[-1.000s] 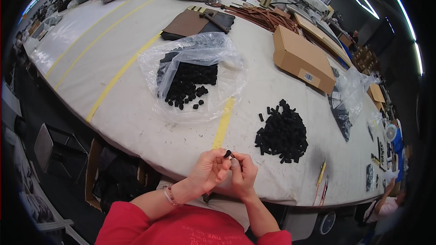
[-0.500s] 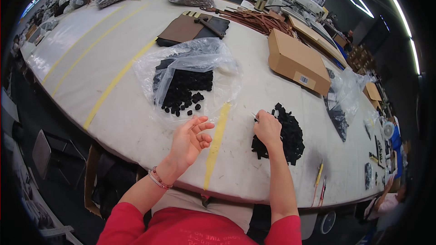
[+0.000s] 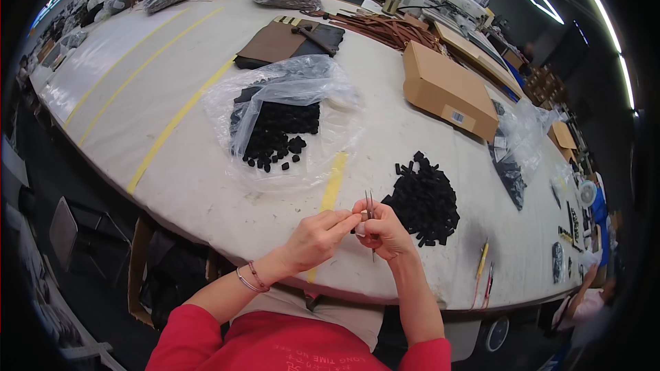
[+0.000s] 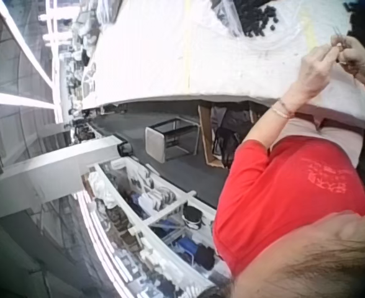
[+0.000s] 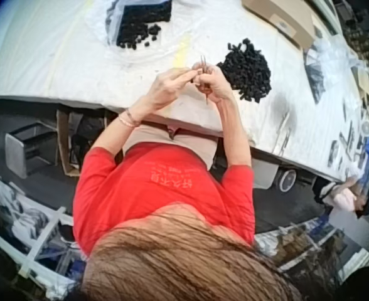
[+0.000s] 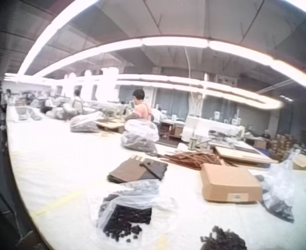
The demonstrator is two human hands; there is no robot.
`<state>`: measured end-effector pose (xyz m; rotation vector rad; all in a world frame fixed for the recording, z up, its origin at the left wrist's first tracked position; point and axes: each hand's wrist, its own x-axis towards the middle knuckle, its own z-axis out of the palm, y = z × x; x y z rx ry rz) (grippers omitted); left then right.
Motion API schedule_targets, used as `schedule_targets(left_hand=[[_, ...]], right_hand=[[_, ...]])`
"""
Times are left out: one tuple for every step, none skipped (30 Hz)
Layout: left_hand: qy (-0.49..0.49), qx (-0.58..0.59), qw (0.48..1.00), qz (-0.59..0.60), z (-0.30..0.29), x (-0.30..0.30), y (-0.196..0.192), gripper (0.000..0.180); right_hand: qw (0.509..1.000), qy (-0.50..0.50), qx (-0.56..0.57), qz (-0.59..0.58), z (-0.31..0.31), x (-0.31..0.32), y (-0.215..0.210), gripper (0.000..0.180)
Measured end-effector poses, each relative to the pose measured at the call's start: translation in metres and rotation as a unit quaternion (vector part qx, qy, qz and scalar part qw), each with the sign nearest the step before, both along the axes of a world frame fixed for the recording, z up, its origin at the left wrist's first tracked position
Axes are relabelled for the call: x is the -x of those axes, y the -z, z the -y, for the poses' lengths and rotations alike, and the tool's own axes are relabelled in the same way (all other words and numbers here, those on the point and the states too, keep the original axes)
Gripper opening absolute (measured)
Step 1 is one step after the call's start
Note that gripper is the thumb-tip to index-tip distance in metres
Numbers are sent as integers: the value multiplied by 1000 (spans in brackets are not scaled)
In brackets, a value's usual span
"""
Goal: The person assembles small black plastic buckles by hand.
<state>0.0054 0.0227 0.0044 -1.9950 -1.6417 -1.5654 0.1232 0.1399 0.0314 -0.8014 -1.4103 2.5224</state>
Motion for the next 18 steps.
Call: schedule_targets(left_hand=[[1,0,1000,-1,0,0,1,30],[7,-1,1000,28,0,0,4,27],[13,-1,998,58,0,0,7,25],[13,-1,998,58,2,-2,7,25],[22,61,982,178,4,-4,5,19],[30,122,947,295,6,-5,4,13],[30,122,948,294,7,-6,4,13],[60,141,909,388,7,-6,4,13],[88,158,859,478,8,-7,4,14],[87,159,860,478,9,-7,4,14],[102,144,851,495,9,-7,4,14],[118,130,841,511,10,-7,4,15],[121,130,841,511,11,-9,4,15],[106,130,854,492,11,-10,5,15],[88,128,867,473,11,-11,5,15],[89,129,867,473,10,-11,4,15],[79,132,874,461,10,-11,2,14],[65,133,881,450,12,-10,1,14]], right_hand=[[1000,1,0,-1,4,-2,2,26],[998,25,50,-32,8,-2,4,25],[992,50,101,-64,12,-2,6,24],[989,72,112,-69,16,-1,7,21],[989,72,112,-70,19,1,9,21],[989,91,100,-66,23,2,10,20],[988,110,87,-62,26,4,11,19],[988,125,68,-68,29,4,14,14],[988,123,69,-69,31,6,14,14],[985,145,58,-71,33,7,13,12],[982,166,47,-73,34,8,12,9],[982,165,48,-73,35,9,14,9],[981,172,47,-80,36,8,14,8],[979,178,47,-88,37,7,15,7],[979,179,47,-88,38,6,18,7],[980,166,65,-92,39,5,20,9],[980,153,82,-96,39,3,21,11],[981,150,83,-96,41,4,19,11]])
